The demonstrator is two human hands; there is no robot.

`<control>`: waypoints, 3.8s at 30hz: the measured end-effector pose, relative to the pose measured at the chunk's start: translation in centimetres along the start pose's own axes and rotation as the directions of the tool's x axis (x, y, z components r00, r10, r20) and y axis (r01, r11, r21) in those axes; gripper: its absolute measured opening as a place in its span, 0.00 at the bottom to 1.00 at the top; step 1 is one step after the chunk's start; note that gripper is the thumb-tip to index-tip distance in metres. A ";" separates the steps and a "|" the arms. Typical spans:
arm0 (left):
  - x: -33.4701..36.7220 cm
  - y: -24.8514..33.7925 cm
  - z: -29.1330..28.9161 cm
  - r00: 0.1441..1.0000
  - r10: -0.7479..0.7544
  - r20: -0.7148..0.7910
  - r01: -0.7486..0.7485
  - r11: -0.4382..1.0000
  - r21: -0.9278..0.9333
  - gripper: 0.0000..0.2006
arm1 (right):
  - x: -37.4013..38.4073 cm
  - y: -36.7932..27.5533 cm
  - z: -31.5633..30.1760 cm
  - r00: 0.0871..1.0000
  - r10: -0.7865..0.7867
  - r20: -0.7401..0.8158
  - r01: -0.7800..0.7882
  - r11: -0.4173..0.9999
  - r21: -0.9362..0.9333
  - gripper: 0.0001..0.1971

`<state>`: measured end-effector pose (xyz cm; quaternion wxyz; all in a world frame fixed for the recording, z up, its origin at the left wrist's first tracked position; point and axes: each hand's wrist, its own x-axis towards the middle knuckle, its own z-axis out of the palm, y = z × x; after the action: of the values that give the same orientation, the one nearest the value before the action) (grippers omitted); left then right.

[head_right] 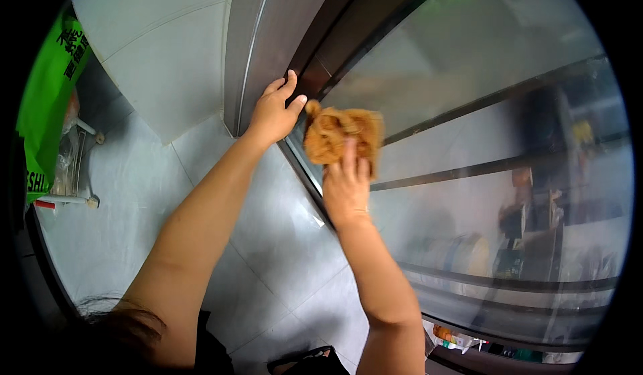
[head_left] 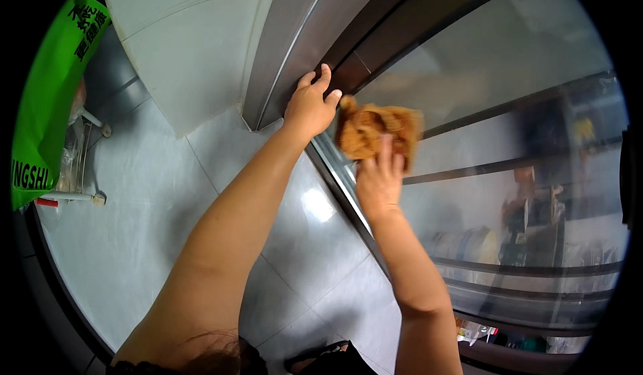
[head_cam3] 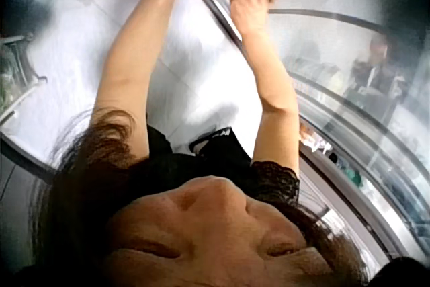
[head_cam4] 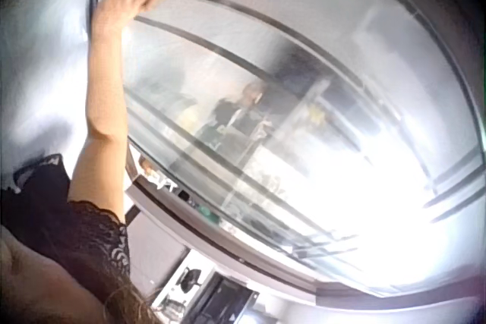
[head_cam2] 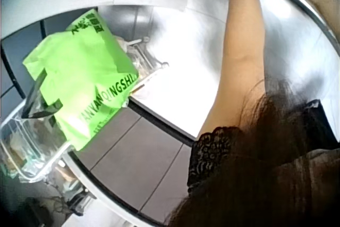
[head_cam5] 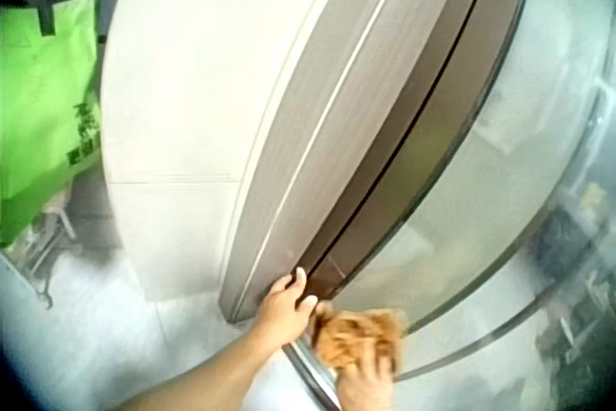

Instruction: The person wipes a large glass sliding door with a brown cloth, using both hands to reach different sections. They repeatedly wipe the glass surface and the metal frame, occasionally adjusting the cloth in their hands.

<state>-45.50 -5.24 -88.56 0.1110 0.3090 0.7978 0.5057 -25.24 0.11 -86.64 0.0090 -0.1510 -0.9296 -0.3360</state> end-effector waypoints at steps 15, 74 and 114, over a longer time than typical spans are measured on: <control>-0.8 2.5 0.2 0.999 -0.049 0.013 0.050 0.997 -0.065 0.51 | 0.1 -1.5 1.6 0.976 -0.197 0.090 0.195 0.980 0.033 0.12; -10.5 14.2 1.8 0.958 0.219 0.187 -0.241 0.964 0.108 0.58 | -9.4 29.6 -28.8 0.909 0.403 -0.108 -0.417 0.879 -0.231 0.15; -10.8 14.6 4.6 0.971 0.226 0.074 -0.228 0.974 0.017 0.56 | -7.4 35.0 -33.3 0.515 0.505 -0.692 -0.697 0.717 0.005 0.21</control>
<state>-29.22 -4.05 -79.39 0.0769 0.4173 0.7592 0.4935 -11.00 2.69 -39.98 0.4265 -0.3399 -0.6963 -0.4665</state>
